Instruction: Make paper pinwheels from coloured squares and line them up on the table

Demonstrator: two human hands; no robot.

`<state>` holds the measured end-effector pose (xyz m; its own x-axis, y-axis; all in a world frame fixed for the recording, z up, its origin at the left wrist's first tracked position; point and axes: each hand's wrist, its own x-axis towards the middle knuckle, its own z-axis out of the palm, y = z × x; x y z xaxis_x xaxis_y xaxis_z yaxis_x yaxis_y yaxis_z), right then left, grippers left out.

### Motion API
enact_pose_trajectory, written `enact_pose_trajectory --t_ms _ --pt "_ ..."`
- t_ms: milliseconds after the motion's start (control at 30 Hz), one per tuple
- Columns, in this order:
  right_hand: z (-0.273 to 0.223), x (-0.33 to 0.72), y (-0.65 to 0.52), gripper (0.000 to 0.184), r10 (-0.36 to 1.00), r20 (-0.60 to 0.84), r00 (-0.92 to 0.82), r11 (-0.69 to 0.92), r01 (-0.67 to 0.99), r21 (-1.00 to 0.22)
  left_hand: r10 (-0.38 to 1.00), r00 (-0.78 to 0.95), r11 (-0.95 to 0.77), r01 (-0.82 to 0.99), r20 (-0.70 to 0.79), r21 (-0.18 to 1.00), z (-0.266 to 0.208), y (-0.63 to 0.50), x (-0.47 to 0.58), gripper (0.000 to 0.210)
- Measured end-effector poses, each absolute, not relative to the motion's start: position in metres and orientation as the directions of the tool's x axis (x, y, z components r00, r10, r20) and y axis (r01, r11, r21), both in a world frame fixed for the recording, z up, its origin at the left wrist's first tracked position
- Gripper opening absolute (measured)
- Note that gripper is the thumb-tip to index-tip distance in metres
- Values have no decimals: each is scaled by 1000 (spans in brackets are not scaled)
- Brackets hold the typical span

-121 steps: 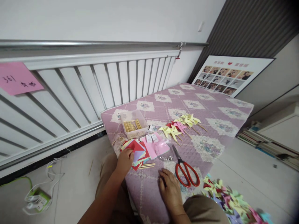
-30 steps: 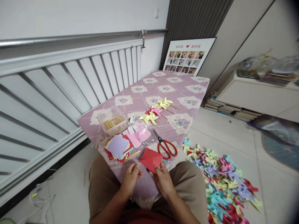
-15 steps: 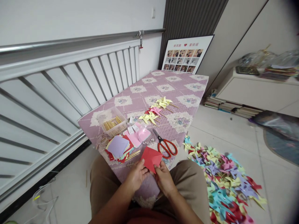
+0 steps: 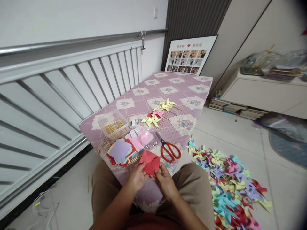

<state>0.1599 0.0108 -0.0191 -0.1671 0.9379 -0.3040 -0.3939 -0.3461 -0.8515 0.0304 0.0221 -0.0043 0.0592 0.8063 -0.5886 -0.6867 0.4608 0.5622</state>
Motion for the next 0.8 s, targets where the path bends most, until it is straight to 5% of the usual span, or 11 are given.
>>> enact_pose_trajectory --t_ms 500,667,800 --pt "-20 168 8 38 925 -358 -124 -378 -391 -839 868 -51 300 -740 -495 602 -10 31 22 30" --pt "-14 191 23 23 988 -145 51 -147 25 -989 863 -52 306 -737 -502 602 -12 30 24 30" --pt "-1 221 55 17 988 135 77 67 573 -817 838 -78 317 -736 -540 598 -14 31 24 36"
